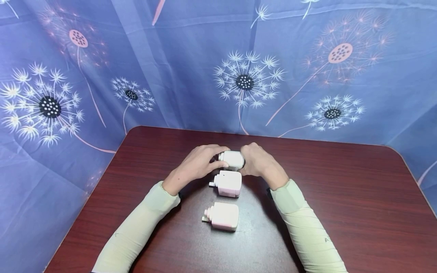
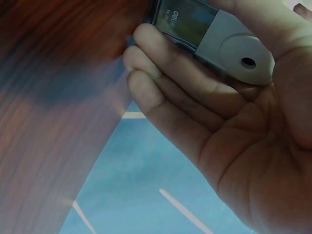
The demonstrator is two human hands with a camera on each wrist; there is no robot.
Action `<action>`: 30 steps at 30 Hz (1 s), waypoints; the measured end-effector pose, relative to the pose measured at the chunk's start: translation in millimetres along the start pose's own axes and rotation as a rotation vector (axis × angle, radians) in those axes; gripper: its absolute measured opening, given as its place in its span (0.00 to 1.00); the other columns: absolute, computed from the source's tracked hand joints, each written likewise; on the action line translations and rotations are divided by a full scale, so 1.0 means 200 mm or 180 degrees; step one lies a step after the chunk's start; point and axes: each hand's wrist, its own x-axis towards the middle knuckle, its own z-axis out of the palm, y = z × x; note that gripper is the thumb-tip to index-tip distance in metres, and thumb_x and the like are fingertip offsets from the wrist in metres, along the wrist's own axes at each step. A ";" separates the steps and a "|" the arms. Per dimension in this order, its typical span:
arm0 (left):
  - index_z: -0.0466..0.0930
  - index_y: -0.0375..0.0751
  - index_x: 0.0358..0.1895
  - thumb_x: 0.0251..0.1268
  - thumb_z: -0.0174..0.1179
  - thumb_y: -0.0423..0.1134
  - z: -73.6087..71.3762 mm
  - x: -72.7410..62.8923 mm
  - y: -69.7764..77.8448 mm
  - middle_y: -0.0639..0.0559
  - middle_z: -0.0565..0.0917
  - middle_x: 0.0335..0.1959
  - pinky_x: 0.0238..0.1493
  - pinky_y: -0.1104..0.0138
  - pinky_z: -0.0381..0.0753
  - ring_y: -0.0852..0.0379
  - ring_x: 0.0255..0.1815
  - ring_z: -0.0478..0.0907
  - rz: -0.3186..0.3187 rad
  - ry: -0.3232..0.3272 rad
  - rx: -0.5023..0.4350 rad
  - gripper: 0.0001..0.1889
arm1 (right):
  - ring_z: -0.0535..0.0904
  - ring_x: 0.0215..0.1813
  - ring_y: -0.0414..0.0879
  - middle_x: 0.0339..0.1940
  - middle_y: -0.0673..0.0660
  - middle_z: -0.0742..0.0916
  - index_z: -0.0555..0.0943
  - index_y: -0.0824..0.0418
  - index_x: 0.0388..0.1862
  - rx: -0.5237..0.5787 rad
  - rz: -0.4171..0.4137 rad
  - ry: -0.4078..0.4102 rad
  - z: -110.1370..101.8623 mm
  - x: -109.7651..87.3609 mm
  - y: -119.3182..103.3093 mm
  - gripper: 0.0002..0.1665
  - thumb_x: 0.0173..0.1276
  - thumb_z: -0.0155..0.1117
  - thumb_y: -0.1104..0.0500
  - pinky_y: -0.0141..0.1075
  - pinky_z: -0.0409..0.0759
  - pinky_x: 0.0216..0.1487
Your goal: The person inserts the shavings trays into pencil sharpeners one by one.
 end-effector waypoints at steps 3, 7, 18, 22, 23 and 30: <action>0.81 0.50 0.70 0.73 0.67 0.54 0.00 0.00 0.00 0.55 0.87 0.55 0.48 0.60 0.83 0.59 0.47 0.83 0.0011 0.0011 0.0000 0.26 | 0.76 0.25 0.48 0.20 0.50 0.80 0.78 0.59 0.25 0.0012 -0.0014 0.0018 0.00 0.00 0.00 0.20 0.46 0.85 0.57 0.43 0.78 0.28; 0.81 0.50 0.69 0.73 0.67 0.55 0.00 0.00 0.00 0.55 0.88 0.54 0.48 0.61 0.83 0.59 0.46 0.83 0.0019 0.0025 0.0013 0.26 | 0.75 0.23 0.48 0.19 0.50 0.79 0.78 0.57 0.21 0.0024 -0.0110 0.0099 0.01 0.01 -0.01 0.18 0.49 0.83 0.57 0.43 0.76 0.25; 0.82 0.49 0.69 0.73 0.67 0.54 0.00 0.00 0.01 0.55 0.88 0.53 0.46 0.62 0.82 0.59 0.44 0.82 0.0032 0.0041 0.0005 0.25 | 0.76 0.23 0.48 0.19 0.50 0.80 0.78 0.57 0.23 -0.0002 -0.0157 0.0139 0.00 0.00 -0.01 0.17 0.49 0.83 0.58 0.44 0.77 0.26; 0.82 0.50 0.68 0.73 0.67 0.54 0.00 0.00 0.01 0.55 0.88 0.53 0.47 0.61 0.82 0.59 0.45 0.83 0.0030 0.0056 0.0003 0.25 | 0.77 0.23 0.49 0.20 0.50 0.80 0.78 0.58 0.23 -0.0014 -0.0168 0.0176 0.01 0.01 0.00 0.18 0.48 0.83 0.59 0.45 0.78 0.26; 0.83 0.50 0.67 0.73 0.67 0.54 0.00 0.00 0.01 0.55 0.88 0.53 0.47 0.61 0.82 0.59 0.46 0.83 0.0032 0.0060 0.0003 0.25 | 0.77 0.23 0.49 0.20 0.50 0.80 0.78 0.58 0.24 -0.0016 -0.0173 0.0190 0.01 0.00 0.00 0.19 0.47 0.84 0.59 0.45 0.78 0.27; 0.83 0.51 0.68 0.72 0.68 0.54 0.00 0.00 0.00 0.56 0.88 0.53 0.46 0.62 0.82 0.60 0.45 0.83 0.0014 0.0065 -0.0016 0.25 | 0.79 0.25 0.49 0.20 0.50 0.81 0.77 0.59 0.26 0.0024 -0.0187 0.0222 0.01 0.00 0.00 0.21 0.46 0.85 0.58 0.46 0.79 0.29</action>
